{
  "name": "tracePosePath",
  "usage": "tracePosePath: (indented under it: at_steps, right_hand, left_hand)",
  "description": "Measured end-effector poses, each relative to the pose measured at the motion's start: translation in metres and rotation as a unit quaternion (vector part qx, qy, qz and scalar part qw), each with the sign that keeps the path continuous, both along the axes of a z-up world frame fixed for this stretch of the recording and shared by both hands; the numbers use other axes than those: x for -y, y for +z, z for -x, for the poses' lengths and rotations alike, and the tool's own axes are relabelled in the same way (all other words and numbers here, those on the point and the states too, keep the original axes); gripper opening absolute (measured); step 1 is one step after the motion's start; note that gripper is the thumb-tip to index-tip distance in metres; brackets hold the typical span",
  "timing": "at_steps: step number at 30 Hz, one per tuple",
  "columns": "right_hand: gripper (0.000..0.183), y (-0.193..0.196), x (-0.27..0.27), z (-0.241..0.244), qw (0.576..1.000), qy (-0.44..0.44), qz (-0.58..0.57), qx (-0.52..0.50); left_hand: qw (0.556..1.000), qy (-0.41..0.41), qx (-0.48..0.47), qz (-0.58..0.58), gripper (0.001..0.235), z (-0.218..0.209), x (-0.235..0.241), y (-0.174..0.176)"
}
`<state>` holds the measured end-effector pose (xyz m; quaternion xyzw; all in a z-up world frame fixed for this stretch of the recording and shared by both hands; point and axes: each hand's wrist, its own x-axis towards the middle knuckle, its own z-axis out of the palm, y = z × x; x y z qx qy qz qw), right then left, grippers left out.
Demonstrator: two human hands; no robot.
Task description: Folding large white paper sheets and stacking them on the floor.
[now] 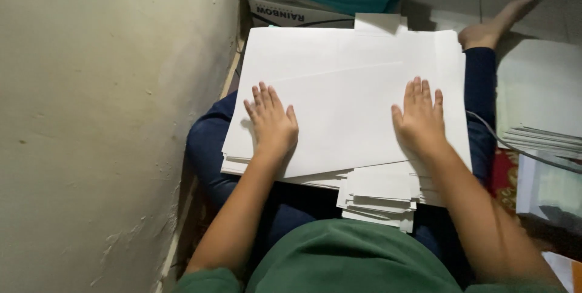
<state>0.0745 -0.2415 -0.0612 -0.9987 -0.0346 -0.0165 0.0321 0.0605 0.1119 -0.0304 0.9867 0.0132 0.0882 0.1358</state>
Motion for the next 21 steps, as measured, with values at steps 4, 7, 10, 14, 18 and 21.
tracePosePath:
  at_steps: [4, 7, 10, 14, 18, 21]
  right_hand:
    - [0.076, 0.021, -0.059, 0.032, 1.000, 0.021, -0.010, -0.014]
    - [0.080, -0.008, -0.092, 0.009, 0.992, 0.100, -0.040, -0.060]
    - [0.071, -0.033, -0.094, -0.032, 0.978, 0.192, 0.023, 0.083]
    - [0.074, -0.020, -0.067, -0.080, 0.988, 0.147, -0.017, 0.047]
    - [0.077, 0.010, -0.033, -0.067, 0.997, 0.070, -0.030, 0.021]
    - [0.077, 0.008, -0.010, -0.032, 0.999, 0.019, -0.043, 0.011]
  left_hand:
    - [0.997, -0.036, 0.045, -0.056, 0.074, 0.010, 0.044, -0.039]
    - [0.993, -0.119, 0.022, 0.008, 0.070, 0.001, 0.080, -0.049]
    - [0.986, -0.141, 0.091, -0.014, 0.067, -0.025, 0.085, -0.059]
    - [0.996, -0.089, 0.032, -0.012, 0.061, -0.053, 0.047, -0.029]
    - [0.998, -0.022, -0.046, -0.027, 0.065, -0.043, 0.008, 0.012]
    - [1.000, -0.001, -0.005, -0.021, 0.066, -0.023, -0.010, 0.004]
